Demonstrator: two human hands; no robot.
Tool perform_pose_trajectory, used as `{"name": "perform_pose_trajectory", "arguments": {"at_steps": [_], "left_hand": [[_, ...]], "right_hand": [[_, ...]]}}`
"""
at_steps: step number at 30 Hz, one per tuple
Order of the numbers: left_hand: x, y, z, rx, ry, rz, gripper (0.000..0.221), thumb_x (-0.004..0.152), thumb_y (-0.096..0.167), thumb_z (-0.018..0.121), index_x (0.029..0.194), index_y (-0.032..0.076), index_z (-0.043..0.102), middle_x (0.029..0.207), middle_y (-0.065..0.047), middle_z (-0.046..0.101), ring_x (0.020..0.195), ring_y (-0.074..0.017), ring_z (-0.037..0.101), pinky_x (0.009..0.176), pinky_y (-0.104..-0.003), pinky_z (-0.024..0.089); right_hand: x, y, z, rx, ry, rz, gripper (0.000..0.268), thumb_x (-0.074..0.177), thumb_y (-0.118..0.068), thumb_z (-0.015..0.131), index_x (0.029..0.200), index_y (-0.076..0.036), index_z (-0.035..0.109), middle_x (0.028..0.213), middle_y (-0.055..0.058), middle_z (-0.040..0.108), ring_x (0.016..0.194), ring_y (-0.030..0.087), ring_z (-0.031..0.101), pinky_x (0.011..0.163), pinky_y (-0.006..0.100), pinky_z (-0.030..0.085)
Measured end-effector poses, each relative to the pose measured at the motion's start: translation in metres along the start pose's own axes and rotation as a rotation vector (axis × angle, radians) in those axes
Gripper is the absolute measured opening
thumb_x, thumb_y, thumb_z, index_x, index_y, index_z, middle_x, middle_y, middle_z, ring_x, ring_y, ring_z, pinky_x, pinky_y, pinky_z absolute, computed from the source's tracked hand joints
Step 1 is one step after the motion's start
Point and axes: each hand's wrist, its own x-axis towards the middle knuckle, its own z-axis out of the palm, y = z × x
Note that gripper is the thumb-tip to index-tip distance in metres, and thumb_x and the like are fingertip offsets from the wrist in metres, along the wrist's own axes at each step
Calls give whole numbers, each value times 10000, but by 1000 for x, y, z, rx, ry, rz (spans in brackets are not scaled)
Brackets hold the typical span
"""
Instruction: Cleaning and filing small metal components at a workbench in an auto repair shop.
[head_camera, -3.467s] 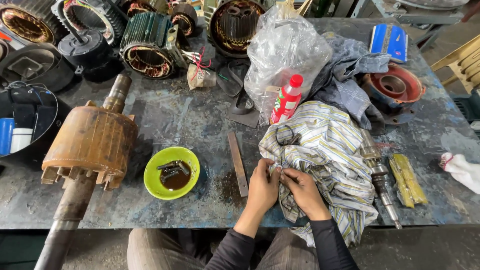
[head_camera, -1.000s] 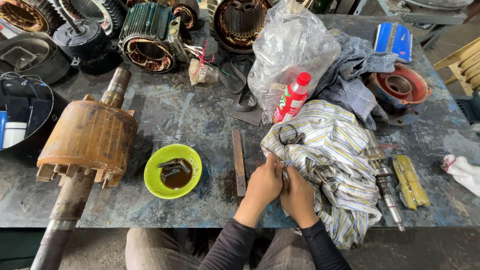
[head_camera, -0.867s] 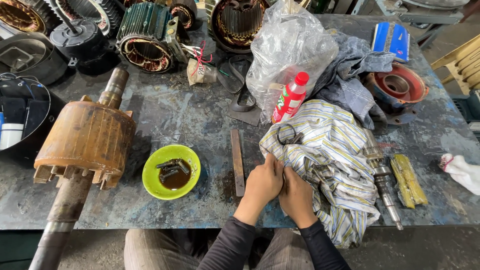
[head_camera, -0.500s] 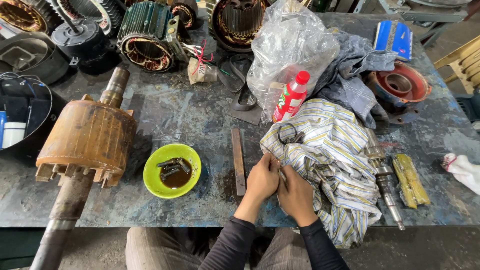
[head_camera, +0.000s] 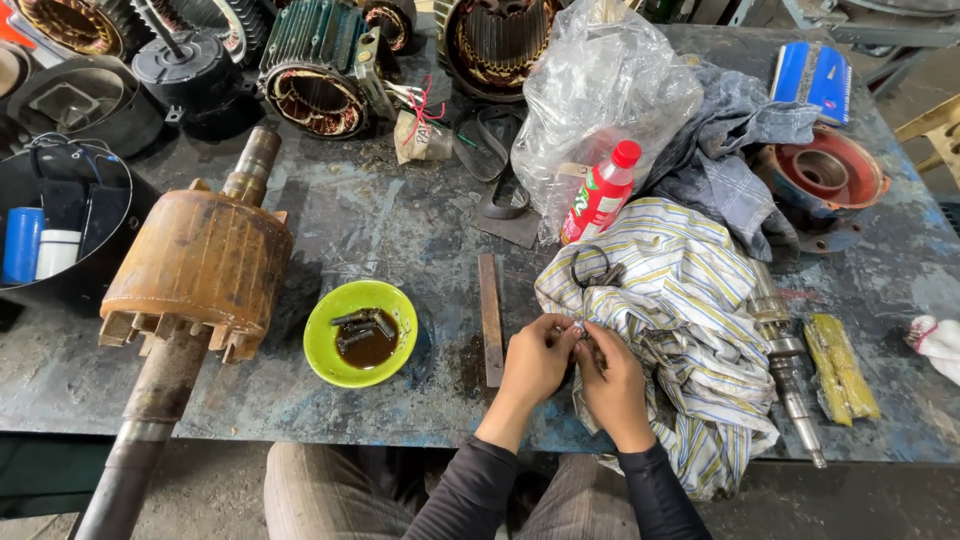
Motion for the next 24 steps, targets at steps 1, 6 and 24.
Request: {"name": "perform_pose_trajectory", "arguments": {"at_steps": [1, 6, 24], "left_hand": [[0, 0, 1, -2, 2, -1, 188, 1011, 289, 717, 1123, 142, 752, 836, -55, 810, 921, -275, 797, 846, -424, 596], [-1, -3, 2, -41, 41, -25, 148, 969, 181, 721, 1090, 125, 784, 826, -79, 806, 926, -334, 792, 886, -442, 586], [15, -40, 6, -316, -30, -63, 150, 1000, 75, 704, 1116, -21, 701, 907, -138, 762, 837, -199, 764, 816, -359, 580]], "right_hand": [[-1, 0, 2, 0, -3, -2, 306, 1047, -117, 682, 1337, -24, 715, 930, 160, 730, 818, 259, 705, 673, 389, 573], [-4, 23, 14, -10, 143, -77, 191, 929, -78, 815, 1117, -97, 782, 909, 78, 720, 784, 245, 677, 671, 375, 572], [7, 8, -6, 76, -23, 148, 171, 1043, -255, 733, 986, -104, 789, 791, 101, 743, 696, 217, 687, 658, 391, 557]]}}
